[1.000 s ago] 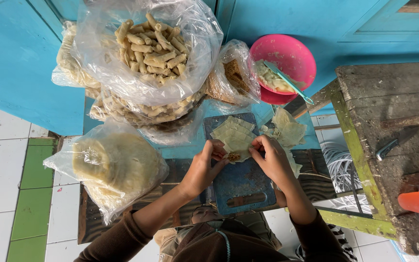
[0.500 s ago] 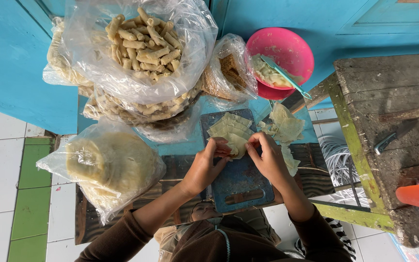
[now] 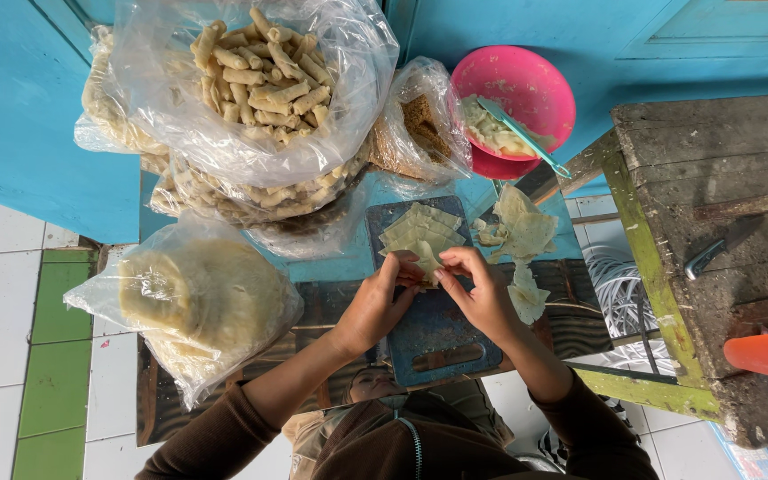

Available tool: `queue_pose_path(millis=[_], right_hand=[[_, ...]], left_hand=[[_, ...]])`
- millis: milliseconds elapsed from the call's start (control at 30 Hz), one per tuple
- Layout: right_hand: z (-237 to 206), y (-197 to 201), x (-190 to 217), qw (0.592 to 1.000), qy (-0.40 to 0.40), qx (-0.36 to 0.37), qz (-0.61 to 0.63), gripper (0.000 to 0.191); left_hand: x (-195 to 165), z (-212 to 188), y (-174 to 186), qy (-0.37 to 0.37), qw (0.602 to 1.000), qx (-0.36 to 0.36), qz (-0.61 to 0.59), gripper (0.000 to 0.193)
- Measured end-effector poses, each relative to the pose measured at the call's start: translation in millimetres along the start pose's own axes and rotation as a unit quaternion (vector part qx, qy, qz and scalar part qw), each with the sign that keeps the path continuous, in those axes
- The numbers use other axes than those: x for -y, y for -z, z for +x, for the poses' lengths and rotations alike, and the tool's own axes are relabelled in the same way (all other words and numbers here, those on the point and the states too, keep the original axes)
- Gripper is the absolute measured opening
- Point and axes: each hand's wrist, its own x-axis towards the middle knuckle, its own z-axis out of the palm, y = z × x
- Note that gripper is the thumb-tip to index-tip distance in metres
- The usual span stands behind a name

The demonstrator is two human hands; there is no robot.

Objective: The person pinches off pieces of dough and rolls them into short cylinders, placing finished pieces into a plastic bag. They then lay thin pastry sheets on a cutting board, fold the sheets over dough pieces, and stack the wrapped pieces on the board.

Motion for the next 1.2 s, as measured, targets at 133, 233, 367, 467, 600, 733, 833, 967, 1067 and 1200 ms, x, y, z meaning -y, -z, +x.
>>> queue_pose_path(millis=[133,233,367,467,600,733,833,967,1067,1200], right_hand=[[1,-1,7,0.999,0.023,0.022,-0.042,0.024],[1,0,11,0.996,0.017,0.049,-0.072,0.024],[2,0,16,0.989,0.07,0.063,-0.117,0.027],[3,0,21,0.985,0.088,0.068,-0.134,0.029],[5,6,27,0.989,0.06,0.088,-0.104,0.025],[11,22,26,0.99,0.024,0.14,-0.016,0.031],[10,22,24,0.989,0.074,0.113,-0.067,0.028],[7,17,19,0.988,0.078,0.095,-0.096,0.022],[3,15,18,0.982,0.111,0.08,-0.129,0.021],[4,14,20,0.98,0.115,0.078,-0.141,0.021]], left_hand=[[1,0,-1,-0.008,1.0,0.002,0.004,0.043],[-2,0,1,-0.017,1.0,-0.001,-0.013,0.039],[-12,-2,8,-0.075,0.993,-0.034,0.084,0.039],[-15,-2,17,-0.111,0.972,-0.029,0.206,0.036],[-8,0,17,-0.143,0.937,-0.049,0.316,0.019],[0,0,10,-0.122,0.929,-0.061,0.345,0.014],[-2,3,8,-0.097,0.932,-0.068,0.343,0.013],[-14,3,18,-0.09,0.932,-0.037,0.348,0.018],[-17,4,24,-0.123,0.919,-0.021,0.373,0.023],[-8,1,23,-0.252,0.813,0.001,0.524,0.036]])
